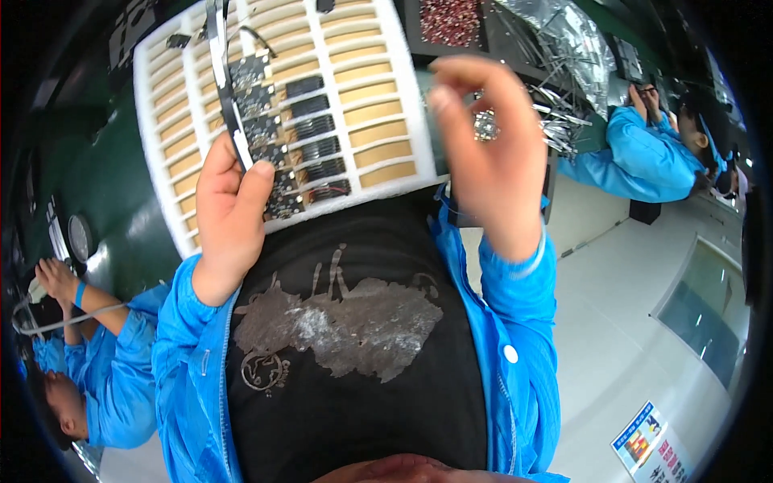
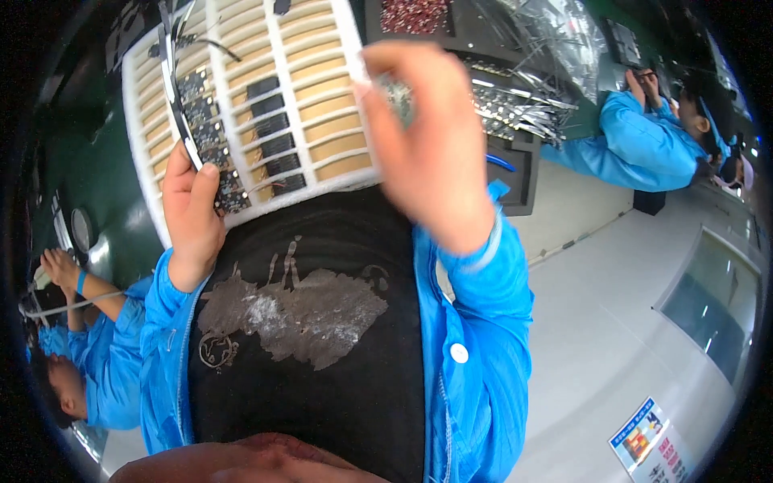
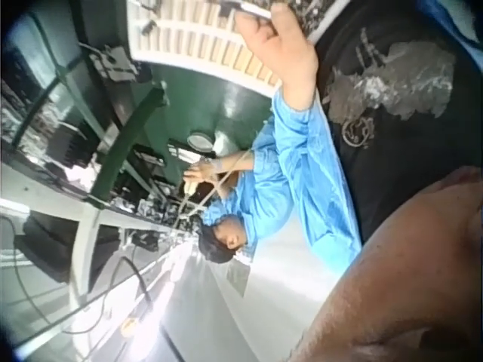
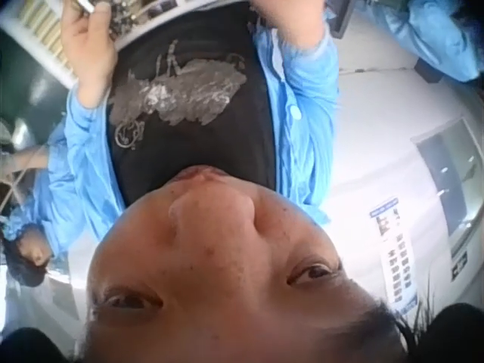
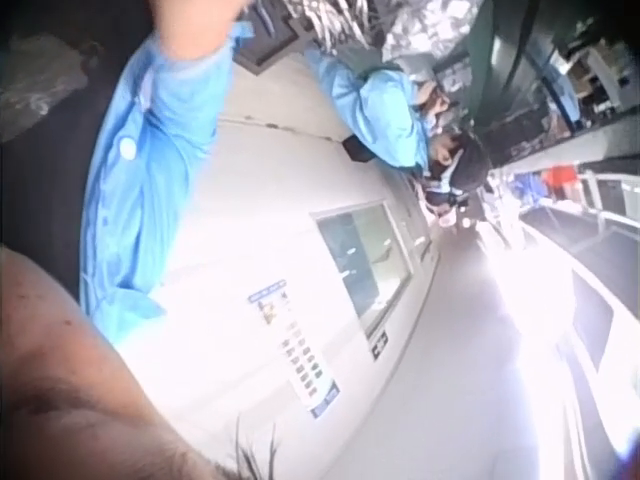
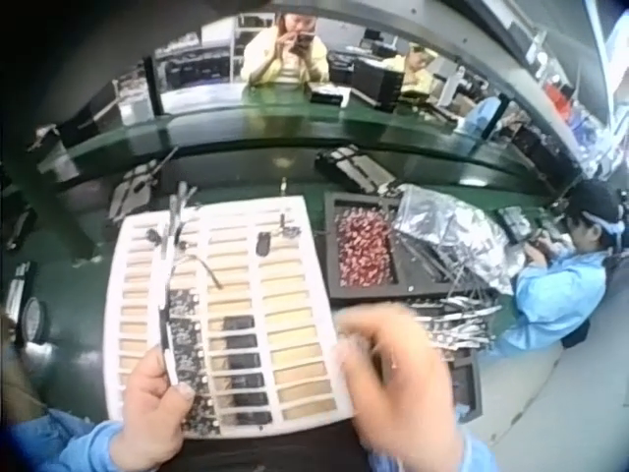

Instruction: The person connects wires and connectors to electronic circuit boards by hand, taking components from trays at an assembly line workbench.

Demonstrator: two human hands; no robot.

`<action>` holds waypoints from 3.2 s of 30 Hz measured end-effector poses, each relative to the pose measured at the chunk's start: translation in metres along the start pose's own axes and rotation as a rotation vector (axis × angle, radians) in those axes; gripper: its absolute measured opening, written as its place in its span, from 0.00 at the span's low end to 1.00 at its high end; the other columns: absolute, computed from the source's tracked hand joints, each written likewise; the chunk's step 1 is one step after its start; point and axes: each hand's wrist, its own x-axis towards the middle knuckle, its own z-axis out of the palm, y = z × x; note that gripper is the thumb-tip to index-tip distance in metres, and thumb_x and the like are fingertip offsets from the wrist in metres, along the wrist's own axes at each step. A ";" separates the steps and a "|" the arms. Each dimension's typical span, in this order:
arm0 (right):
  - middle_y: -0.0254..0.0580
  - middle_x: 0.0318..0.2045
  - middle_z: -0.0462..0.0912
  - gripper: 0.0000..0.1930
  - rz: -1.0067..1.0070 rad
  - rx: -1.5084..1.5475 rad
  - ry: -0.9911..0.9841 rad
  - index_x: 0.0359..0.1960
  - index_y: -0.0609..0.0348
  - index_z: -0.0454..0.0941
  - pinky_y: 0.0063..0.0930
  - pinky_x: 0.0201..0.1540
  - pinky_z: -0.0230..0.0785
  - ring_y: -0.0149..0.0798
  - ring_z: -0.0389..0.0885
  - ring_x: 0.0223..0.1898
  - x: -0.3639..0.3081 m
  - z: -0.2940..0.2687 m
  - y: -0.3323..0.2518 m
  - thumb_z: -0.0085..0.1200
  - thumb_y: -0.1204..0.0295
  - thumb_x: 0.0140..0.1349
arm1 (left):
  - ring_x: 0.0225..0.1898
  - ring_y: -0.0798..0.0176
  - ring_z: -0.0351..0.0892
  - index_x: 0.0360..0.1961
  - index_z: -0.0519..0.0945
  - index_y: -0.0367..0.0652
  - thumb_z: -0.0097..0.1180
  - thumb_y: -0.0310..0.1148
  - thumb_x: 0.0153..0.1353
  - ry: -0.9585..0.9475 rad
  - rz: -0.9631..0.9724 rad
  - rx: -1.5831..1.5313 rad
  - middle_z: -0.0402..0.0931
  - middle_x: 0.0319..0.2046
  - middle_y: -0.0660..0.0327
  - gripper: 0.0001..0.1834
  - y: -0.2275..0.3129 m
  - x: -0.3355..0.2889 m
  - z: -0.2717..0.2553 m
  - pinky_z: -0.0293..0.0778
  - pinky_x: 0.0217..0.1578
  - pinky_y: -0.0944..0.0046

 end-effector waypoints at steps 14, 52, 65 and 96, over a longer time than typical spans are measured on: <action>0.40 0.30 0.82 0.07 -0.005 -0.428 0.057 0.32 0.53 0.85 0.42 0.42 0.73 0.48 0.81 0.36 0.075 0.025 0.148 0.65 0.68 0.53 | 0.49 0.71 0.75 0.57 0.71 0.34 0.50 0.23 0.68 -0.050 -0.052 -0.013 0.78 0.49 0.61 0.17 -0.002 0.002 -0.003 0.69 0.54 0.68; 0.42 0.34 0.85 0.07 0.330 0.687 -0.284 0.40 0.65 0.84 0.23 0.42 0.74 0.32 0.83 0.38 -0.014 0.029 -0.029 0.58 0.83 0.62 | 0.50 0.72 0.75 0.53 0.71 0.34 0.50 0.21 0.67 -0.114 -0.100 -0.153 0.78 0.48 0.60 0.14 0.002 0.001 0.009 0.71 0.53 0.68; 0.42 0.29 0.84 0.03 0.205 0.462 -0.426 0.33 0.61 0.83 0.29 0.32 0.73 0.40 0.82 0.31 -0.028 0.036 -0.046 0.62 0.79 0.57 | 0.47 0.73 0.76 0.53 0.71 0.33 0.50 0.20 0.66 -0.127 -0.006 -0.095 0.78 0.47 0.60 0.14 0.000 -0.007 0.009 0.73 0.50 0.69; 0.43 0.31 0.79 0.07 -0.100 0.207 -0.257 0.35 0.64 0.77 0.31 0.38 0.69 0.44 0.77 0.34 -0.040 0.047 -0.052 0.58 0.86 0.56 | 0.37 0.75 0.72 0.40 0.71 0.36 0.61 0.25 0.64 -0.060 0.333 0.243 0.78 0.39 0.62 0.10 -0.011 -0.016 0.009 0.70 0.39 0.72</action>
